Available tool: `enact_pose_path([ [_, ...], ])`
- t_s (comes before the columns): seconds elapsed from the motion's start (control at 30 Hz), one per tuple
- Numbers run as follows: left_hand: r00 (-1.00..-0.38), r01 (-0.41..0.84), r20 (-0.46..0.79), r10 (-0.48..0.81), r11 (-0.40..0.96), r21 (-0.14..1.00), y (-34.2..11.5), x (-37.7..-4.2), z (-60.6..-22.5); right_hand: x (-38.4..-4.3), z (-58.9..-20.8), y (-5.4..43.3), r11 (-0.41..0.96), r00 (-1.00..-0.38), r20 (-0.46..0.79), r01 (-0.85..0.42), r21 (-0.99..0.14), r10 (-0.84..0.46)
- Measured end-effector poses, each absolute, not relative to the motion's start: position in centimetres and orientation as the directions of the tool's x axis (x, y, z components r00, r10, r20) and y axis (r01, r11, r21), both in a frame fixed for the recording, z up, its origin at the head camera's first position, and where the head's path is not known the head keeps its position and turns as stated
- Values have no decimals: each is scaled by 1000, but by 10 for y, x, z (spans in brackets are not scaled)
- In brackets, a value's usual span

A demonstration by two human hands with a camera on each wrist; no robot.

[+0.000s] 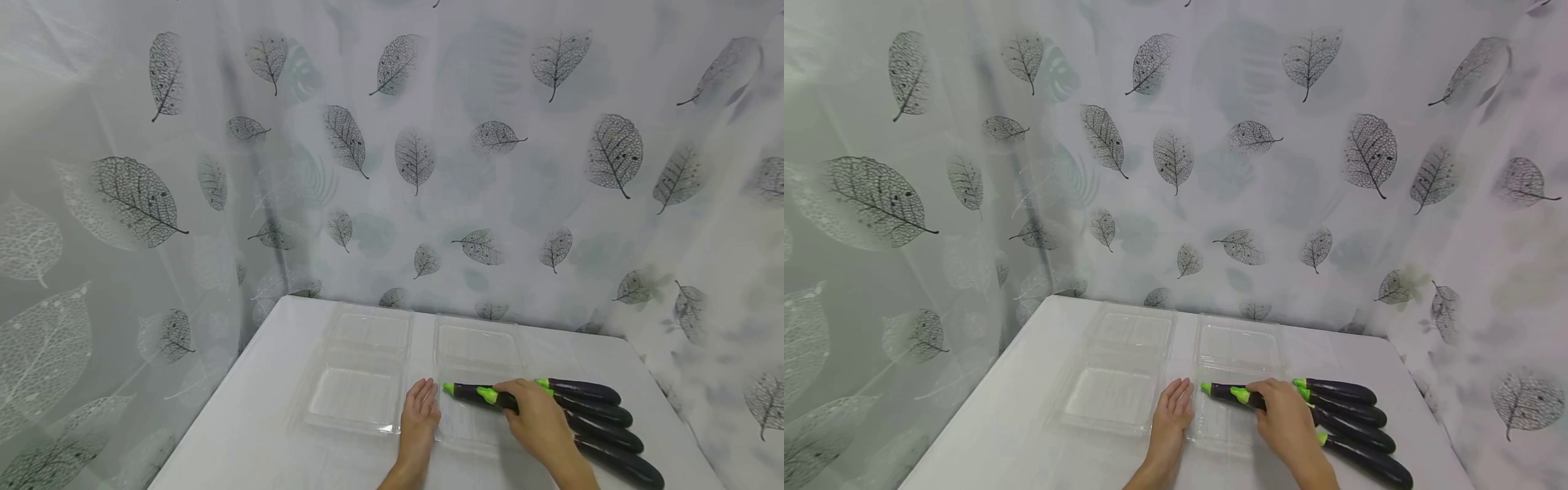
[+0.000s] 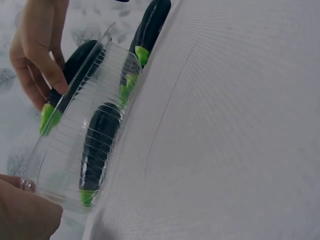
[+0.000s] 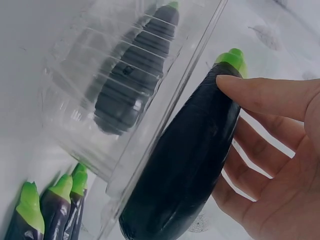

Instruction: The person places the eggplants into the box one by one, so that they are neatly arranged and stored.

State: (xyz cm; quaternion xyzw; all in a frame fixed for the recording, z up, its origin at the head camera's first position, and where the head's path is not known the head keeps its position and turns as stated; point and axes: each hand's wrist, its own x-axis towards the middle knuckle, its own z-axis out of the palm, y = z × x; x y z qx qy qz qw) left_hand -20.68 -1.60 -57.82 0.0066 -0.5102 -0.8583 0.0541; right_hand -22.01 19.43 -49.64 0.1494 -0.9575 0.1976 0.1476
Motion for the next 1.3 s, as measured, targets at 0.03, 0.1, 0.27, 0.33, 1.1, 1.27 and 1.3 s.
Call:
enact_pose_path([
  [0.03,-994,82,39,-99,-480,873,-16,-207,-578,-221,-497,193,877,-907,353,-350,-330,-229],
  [0.1,-994,80,36,-100,-478,875,-16,-207,-578,-222,-497,192,874,-896,376,-366,-319,-238],
  [0.27,-993,88,43,-107,-467,880,-16,-208,-577,-225,-499,188,867,-880,399,-393,-305,-259],
  [0.33,-993,89,45,-106,-464,881,-16,-207,-577,-226,-499,186,863,-878,398,-401,-307,-267],
  [1.1,-995,75,34,-94,-475,877,-17,-206,-580,-236,-511,162,863,-907,309,-384,-327,-286],
  [1.27,-994,85,44,-97,-469,879,-17,-206,-580,-239,-516,160,862,-907,303,-387,-327,-293],
  [1.3,-994,88,46,-100,-465,881,-17,-207,-580,-239,-517,160,862,-908,299,-387,-326,-294],
])
